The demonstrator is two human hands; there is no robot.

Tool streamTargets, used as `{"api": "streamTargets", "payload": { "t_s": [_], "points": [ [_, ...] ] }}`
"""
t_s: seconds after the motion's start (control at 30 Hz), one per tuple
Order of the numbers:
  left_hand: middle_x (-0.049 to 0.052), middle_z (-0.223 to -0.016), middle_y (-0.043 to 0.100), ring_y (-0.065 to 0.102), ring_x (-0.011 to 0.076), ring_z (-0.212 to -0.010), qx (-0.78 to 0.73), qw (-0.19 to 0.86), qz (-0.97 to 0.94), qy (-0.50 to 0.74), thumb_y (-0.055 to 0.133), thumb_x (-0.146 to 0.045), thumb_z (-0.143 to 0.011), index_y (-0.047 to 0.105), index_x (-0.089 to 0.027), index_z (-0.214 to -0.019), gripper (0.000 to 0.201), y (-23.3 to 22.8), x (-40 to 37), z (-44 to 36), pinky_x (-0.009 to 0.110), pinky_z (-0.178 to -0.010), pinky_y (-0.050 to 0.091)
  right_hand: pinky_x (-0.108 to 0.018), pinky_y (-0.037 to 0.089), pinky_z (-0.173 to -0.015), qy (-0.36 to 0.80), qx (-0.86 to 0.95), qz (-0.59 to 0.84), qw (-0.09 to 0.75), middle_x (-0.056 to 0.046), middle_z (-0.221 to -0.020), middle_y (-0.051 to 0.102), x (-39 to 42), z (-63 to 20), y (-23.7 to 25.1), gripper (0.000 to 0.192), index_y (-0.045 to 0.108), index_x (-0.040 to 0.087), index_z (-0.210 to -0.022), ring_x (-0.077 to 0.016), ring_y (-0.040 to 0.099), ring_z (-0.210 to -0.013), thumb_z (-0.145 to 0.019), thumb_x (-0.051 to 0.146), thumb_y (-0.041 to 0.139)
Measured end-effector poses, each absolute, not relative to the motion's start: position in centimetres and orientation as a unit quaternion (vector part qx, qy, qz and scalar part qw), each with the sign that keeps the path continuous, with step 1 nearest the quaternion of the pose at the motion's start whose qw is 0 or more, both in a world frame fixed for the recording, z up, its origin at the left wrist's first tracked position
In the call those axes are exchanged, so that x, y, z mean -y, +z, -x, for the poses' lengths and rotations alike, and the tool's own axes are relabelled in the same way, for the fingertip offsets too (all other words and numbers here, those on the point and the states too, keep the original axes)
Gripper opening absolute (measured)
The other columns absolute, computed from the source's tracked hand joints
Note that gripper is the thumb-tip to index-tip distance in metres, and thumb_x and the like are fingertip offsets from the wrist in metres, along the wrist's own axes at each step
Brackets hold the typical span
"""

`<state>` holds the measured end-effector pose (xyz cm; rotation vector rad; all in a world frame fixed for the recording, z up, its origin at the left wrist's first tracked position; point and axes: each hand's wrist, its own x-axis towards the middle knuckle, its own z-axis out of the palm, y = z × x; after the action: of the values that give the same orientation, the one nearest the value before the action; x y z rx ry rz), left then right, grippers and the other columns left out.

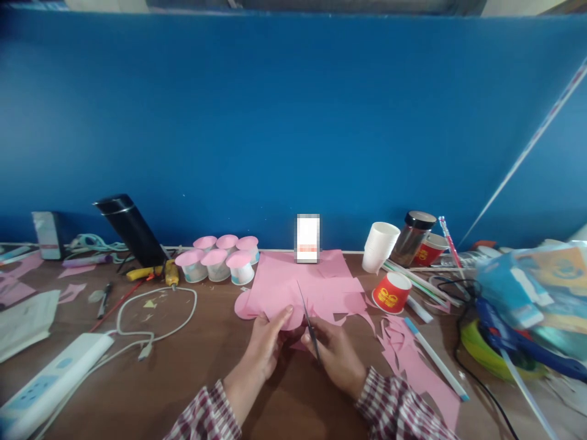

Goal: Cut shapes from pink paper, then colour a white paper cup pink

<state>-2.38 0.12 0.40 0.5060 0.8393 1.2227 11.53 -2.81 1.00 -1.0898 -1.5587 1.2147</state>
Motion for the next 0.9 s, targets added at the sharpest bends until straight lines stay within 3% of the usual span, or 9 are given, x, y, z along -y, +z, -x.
{"api": "streamTargets", "payload": {
  "t_s": [0.27, 0.63, 0.9],
  "points": [
    [0.004, -0.066, 0.064, 0.062, 0.0173, -0.056, -0.41, 0.703, -0.198, 0.546, 0.08, -0.035, -0.056, 0.051, -0.015, -0.082, 0.044, 0.44, -0.26, 2.33, 0.034, -0.059, 0.053, -0.019, 0.039, -0.046, 0.498, 0.612, 0.441, 0.428, 0.003, -0.059, 0.049, 2.87, -11.64, 0.5, 0.026, 0.061, 0.016, -0.094, -0.009, 0.045, -0.052, -0.082, 0.039, 0.06],
    [0.003, -0.063, 0.062, 0.065, 0.0206, -0.06, -0.404, 0.71, -0.204, 0.539, 0.078, -0.037, -0.059, 0.054, -0.014, -0.087, 0.044, 0.24, -0.29, 2.32, 0.035, -0.06, 0.054, -0.019, 0.04, -0.048, 0.493, 0.612, 0.452, 0.423, 0.002, -0.064, 0.051, 2.67, -11.76, 0.44, 0.031, 0.06, 0.015, -0.095, -0.0083, 0.048, -0.053, -0.084, 0.043, 0.056],
    [0.004, -0.066, 0.064, 0.063, 0.017, -0.057, -0.394, 0.706, -0.225, 0.543, 0.078, -0.037, -0.058, 0.059, -0.012, -0.087, 0.043, 0.43, -0.29, 2.41, 0.033, -0.06, 0.053, -0.019, 0.042, -0.049, 0.497, 0.613, 0.452, 0.415, 0.002, -0.063, 0.05, 2.85, -11.82, 0.32, 0.034, 0.061, 0.015, -0.097, -0.0093, 0.048, -0.054, -0.083, 0.046, 0.056]
  ]
}}
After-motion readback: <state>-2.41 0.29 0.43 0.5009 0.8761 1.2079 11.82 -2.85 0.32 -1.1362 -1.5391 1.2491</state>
